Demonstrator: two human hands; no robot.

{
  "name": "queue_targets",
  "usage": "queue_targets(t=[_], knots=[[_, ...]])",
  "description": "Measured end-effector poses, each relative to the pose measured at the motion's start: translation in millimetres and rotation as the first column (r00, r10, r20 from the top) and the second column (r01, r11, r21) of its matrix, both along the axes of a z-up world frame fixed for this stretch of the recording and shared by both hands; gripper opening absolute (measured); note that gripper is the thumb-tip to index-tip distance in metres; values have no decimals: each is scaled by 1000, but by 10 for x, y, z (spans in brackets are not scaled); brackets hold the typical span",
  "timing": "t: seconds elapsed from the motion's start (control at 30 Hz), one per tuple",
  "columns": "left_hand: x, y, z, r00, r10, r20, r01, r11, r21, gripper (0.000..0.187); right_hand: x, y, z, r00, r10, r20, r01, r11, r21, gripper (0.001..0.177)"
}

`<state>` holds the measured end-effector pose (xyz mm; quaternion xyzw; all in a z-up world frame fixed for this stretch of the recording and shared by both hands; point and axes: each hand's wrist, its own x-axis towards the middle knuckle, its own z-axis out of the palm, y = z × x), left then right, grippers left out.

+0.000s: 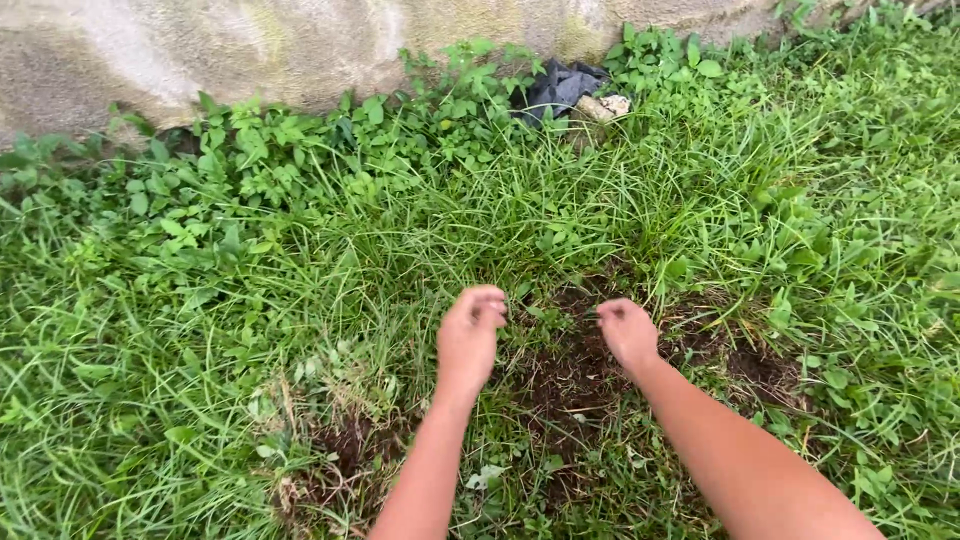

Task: Pulling weeds and clumps of grass from a lawn with bare hands.

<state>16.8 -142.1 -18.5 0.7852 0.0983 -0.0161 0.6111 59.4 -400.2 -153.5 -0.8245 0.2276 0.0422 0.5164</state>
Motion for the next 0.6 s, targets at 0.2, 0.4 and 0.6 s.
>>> queue_targets(t=[0.2, 0.4, 0.6], knots=[[-63, -328, -1070, 991, -46, -128, 47, 999, 10, 23, -153, 233, 284, 924, 354, -144, -368, 718, -591, 52], [-11, -415, -1491, 999, 15, -39, -6, 971, 239, 27, -22, 710, 520, 891, 385, -241, -448, 657, -607, 55], [178, -417, -1608, 996, 85, 28, -89, 976, 196, 28, 315, 475, -401, 958, 228, -172, -264, 937, -229, 29]])
